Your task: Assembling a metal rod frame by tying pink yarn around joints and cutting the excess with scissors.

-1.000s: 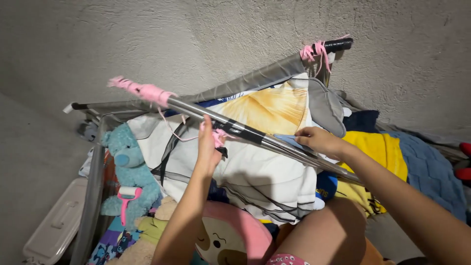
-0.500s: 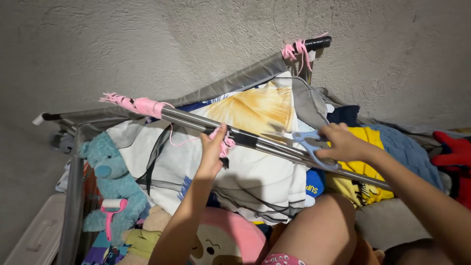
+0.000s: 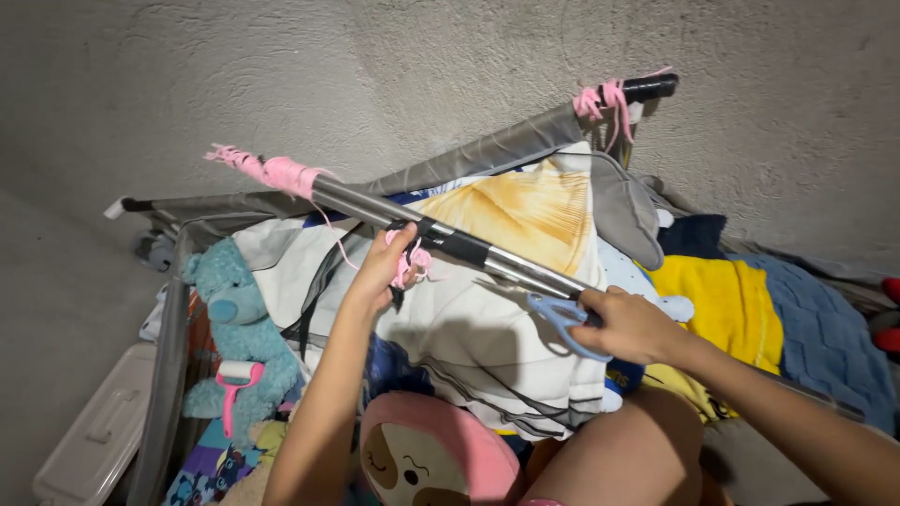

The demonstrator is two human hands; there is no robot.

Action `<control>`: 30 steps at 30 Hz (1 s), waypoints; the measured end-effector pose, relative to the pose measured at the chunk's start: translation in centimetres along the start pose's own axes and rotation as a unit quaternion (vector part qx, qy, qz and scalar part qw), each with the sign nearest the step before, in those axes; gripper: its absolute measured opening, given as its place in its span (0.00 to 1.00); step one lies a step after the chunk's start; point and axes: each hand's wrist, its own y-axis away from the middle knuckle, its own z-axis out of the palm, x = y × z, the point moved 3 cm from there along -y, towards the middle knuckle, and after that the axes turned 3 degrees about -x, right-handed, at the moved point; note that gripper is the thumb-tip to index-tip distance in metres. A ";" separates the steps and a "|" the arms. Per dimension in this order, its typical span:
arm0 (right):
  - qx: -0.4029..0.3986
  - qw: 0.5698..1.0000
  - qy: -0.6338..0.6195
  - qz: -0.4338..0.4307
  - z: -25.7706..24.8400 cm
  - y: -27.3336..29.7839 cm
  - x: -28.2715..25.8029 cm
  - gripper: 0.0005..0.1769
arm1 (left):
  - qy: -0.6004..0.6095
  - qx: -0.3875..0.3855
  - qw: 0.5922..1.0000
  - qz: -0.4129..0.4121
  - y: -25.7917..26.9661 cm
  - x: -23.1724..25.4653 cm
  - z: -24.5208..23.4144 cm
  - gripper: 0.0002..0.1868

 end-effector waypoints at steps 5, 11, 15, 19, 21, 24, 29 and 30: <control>-0.107 0.978 -0.177 0.006 -0.7 -1.6 0.3 0.22 | -0.020 -0.088 0.996 -0.012 0.9 1.8 -1.0 0.14; -0.171 0.928 -0.330 -0.024 -0.6 -1.9 2.9 0.18 | 0.107 -0.024 0.993 -0.047 -1.2 0.9 -1.3 0.15; -0.164 0.939 -0.303 0.003 -2.2 -1.0 1.4 0.18 | 0.173 -0.002 0.984 -0.036 -1.9 0.2 -0.7 0.15; -0.172 0.938 -0.299 0.026 -2.5 -1.8 1.7 0.20 | 0.187 -0.014 0.982 -0.019 -2.3 -0.3 -1.2 0.15; -0.169 0.953 -0.252 0.025 -2.7 -2.0 0.9 0.22 | 0.182 -0.013 0.983 -0.019 -2.2 -0.1 -1.3 0.15; -0.188 0.928 -0.322 -0.003 -2.0 -2.9 0.9 0.19 | 0.175 -0.017 0.984 -0.023 -2.2 -0.2 -1.8 0.14; -0.152 0.967 -0.206 0.008 -2.1 -2.9 -0.3 0.24 | 0.161 -0.023 0.987 -0.019 -2.2 -0.3 -2.1 0.14; -0.143 0.938 -0.310 -0.058 -0.9 -3.9 1.1 0.25 | 0.156 -0.020 0.987 -0.020 -2.0 -0.3 -2.0 0.14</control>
